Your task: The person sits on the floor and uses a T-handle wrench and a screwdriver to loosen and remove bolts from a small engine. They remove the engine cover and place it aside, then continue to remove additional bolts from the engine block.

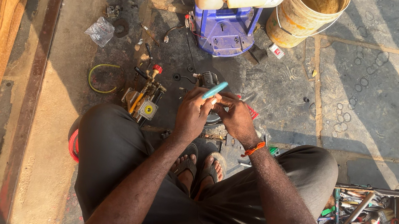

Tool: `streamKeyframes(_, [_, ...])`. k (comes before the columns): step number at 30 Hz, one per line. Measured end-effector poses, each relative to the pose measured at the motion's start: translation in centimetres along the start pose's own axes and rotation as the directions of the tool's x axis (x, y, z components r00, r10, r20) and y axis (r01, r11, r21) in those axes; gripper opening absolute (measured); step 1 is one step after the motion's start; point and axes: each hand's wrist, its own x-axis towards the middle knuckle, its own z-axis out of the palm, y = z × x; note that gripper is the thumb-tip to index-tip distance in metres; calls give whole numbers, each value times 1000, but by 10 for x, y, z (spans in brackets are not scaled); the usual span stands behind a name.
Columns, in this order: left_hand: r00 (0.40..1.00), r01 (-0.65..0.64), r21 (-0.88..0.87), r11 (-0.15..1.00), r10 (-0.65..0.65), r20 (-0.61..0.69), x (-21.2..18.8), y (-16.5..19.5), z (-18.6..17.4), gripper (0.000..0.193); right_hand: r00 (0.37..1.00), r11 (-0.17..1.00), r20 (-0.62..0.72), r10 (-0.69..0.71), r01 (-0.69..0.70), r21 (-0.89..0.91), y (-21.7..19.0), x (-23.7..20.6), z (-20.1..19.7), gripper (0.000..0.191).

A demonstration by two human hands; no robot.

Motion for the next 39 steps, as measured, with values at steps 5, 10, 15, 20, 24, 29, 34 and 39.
streamKeyframes(5, [997, 18, 43, 999, -15, -74, 1, -4, 3, 18, 997, 997, 25, 75, -76, 17, -6, 0, -3, 33])
streamKeyframes(10, [995, 76, 63, 995, -71, -69, 8, -6, 7, 19, 996, 996, -11, 90, -90, 16, -7, 1, -3, 29])
streamKeyframes(15, [985, 165, -29, 986, -166, -42, 14, -2, 6, 24, 996, 998, -54, 70, -70, 0, -9, 3, 0, 25])
streamKeyframes(20, [999, 17, -67, 998, -20, -49, 11, -2, 1, 23, 997, 999, -83, -3, 0, -36, -18, 2, -3, 23])
streamKeyframes(24, [999, -15, -69, 997, 17, 31, 8, -7, -5, 28, 999, 994, -27, 27, -30, -107, -23, 1, -6, 25])
streamKeyframes(29, [1000, -13, -60, 998, 14, 8, 7, -8, -7, 18, 999, 996, 22, 30, -28, -84, -19, 2, -8, 29])
streamKeyframes(34, [995, 2, 39, 999, 2, -97, 5, -3, 1, 9, 1000, 999, 15, 24, -24, -41, -10, 2, -8, 29])
streamKeyframes(39, [989, 26, 76, 997, -15, -147, 11, -1, 11, 14, 992, 994, -52, 113, -113, 10, -4, 0, -3, 31])
